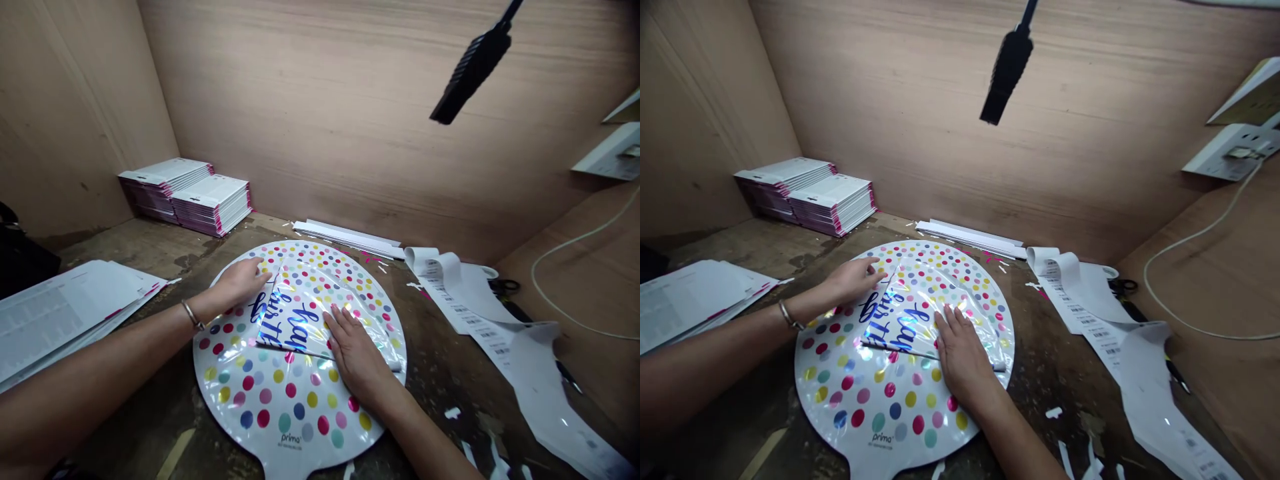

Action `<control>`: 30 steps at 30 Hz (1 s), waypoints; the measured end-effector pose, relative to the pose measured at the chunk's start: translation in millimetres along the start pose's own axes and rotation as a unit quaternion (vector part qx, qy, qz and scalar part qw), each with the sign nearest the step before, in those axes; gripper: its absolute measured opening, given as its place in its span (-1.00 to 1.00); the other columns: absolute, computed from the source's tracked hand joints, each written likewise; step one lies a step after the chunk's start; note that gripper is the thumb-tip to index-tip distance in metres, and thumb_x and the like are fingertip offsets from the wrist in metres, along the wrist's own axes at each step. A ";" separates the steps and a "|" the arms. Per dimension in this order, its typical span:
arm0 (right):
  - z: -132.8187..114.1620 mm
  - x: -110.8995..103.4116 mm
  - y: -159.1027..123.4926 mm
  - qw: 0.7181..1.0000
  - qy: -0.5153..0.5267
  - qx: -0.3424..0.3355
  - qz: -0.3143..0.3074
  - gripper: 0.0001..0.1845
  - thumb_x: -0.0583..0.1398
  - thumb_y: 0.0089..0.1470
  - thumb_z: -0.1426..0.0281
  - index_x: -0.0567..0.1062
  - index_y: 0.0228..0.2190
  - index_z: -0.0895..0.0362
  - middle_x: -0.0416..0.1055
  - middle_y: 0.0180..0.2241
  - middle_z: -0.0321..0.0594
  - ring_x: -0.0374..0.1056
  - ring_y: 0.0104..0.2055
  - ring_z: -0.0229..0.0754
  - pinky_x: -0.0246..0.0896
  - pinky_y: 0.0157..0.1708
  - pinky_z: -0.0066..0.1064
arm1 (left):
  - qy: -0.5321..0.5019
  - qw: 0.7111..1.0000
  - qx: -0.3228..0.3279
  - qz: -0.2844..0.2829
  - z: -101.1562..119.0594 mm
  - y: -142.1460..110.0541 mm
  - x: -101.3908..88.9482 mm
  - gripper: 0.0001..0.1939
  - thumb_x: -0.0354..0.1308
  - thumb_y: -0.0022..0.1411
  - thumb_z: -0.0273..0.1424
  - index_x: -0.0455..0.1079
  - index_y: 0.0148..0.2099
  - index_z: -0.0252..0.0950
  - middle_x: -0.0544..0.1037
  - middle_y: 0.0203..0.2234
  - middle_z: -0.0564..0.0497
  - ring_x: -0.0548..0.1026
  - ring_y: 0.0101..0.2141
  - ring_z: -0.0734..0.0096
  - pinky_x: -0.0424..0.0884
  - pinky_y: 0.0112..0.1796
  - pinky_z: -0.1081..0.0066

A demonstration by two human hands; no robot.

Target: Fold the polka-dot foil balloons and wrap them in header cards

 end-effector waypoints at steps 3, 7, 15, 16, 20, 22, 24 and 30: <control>1.0 -0.1 0.0 1.000 -0.002 0.005 -0.003 -0.48 -0.10 0.24 0.35 0.11 0.21 0.13 -0.07 0.28 -0.12 -0.18 0.32 -0.03 -0.15 0.24 -0.07 | -0.051 0.997 -0.056 -0.026 -1.2 21.1 -2.8 -0.22 0.11 -0.02 0.12 0.30 0.08 -0.37 0.53 -0.17 -0.24 0.49 -0.18 0.03 0.36 -0.25 0.31; 1.0 -1.9 -0.1 1.000 0.005 0.005 -0.004 -0.48 -0.09 0.23 0.36 0.12 0.21 0.12 -0.06 0.28 -0.12 -0.18 0.31 -0.04 -0.15 0.24 -0.07 | -0.133 0.982 -0.088 -0.098 14.5 27.8 21.9 -0.48 0.33 -0.24 -0.03 0.45 -0.33 -0.36 0.53 -0.57 -0.09 0.51 -0.49 0.13 0.34 -0.47 0.36; 19.9 -15.3 -0.7 0.993 0.092 0.062 0.051 -0.34 -0.01 0.19 0.27 -0.03 0.25 0.23 -0.20 0.31 -0.04 -0.31 0.34 -0.06 -0.20 0.26 -0.13 | -0.360 0.926 0.039 -0.102 48.7 4.0 21.8 -0.64 0.20 0.02 -0.12 0.39 -0.33 -0.34 0.53 -0.52 0.00 0.50 -0.49 0.32 0.40 -0.48 0.41; 31.5 -33.2 3.2 0.985 0.108 0.088 0.097 -0.26 0.03 0.17 0.22 -0.07 0.25 0.28 -0.23 0.31 0.02 -0.32 0.34 -0.04 -0.20 0.26 -0.12 | -0.384 0.915 0.068 -0.104 58.2 0.6 13.5 -0.62 0.20 0.02 -0.11 0.40 -0.30 -0.36 0.55 -0.47 -0.03 0.52 -0.44 0.30 0.43 -0.43 0.39; 69.7 -139.3 19.5 0.940 0.167 0.104 0.280 -0.13 0.26 -0.06 0.12 0.13 0.18 0.26 0.07 0.21 0.12 -0.06 0.27 0.08 -0.06 0.19 -0.05 | -0.450 0.869 0.170 -0.113 107.3 -13.5 -38.5 -0.52 0.28 -0.04 -0.10 0.41 -0.17 -0.36 0.57 -0.33 -0.06 0.53 -0.28 0.24 0.46 -0.24 0.28; 67.7 -173.3 30.8 0.933 0.262 0.032 0.246 -0.42 0.25 -0.05 0.15 0.40 -0.03 0.21 0.43 -0.06 -0.02 0.31 0.02 0.02 0.25 -0.03 -0.12 | -0.459 0.846 0.255 -0.092 133.7 -27.4 -73.4 -0.55 0.25 0.04 -0.13 0.42 -0.12 -0.35 0.57 -0.31 -0.04 0.52 -0.24 0.22 0.45 -0.20 0.26; 54.9 -193.0 24.4 0.929 0.295 -0.023 0.222 -0.63 0.21 0.00 0.17 0.51 -0.23 0.17 0.50 -0.31 -0.18 0.42 -0.24 -0.08 0.37 -0.26 -0.24 | -0.413 0.843 0.346 -0.009 145.5 -49.1 -105.5 -0.64 0.19 0.14 -0.19 0.43 -0.10 -0.32 0.56 -0.27 -0.03 0.50 -0.19 0.24 0.43 -0.16 0.26; -15.8 -134.4 -60.6 0.953 0.073 -0.122 0.269 -0.81 0.14 0.06 0.47 0.55 -0.32 0.08 0.45 -0.22 -0.11 0.34 -0.14 -0.10 0.31 -0.17 -0.26 | -0.115 0.868 0.464 0.135 106.5 -127.1 -60.4 -0.86 0.12 0.21 -0.38 0.48 -0.21 -0.23 0.54 -0.22 -0.07 0.40 -0.04 0.21 0.31 -0.01 0.23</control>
Point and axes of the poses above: each hand's wrist, its own y-axis towards the middle knuckle, its own x-axis out of the palm, z = x × y, the point moved 10 cm from there along y, towards the middle knuckle
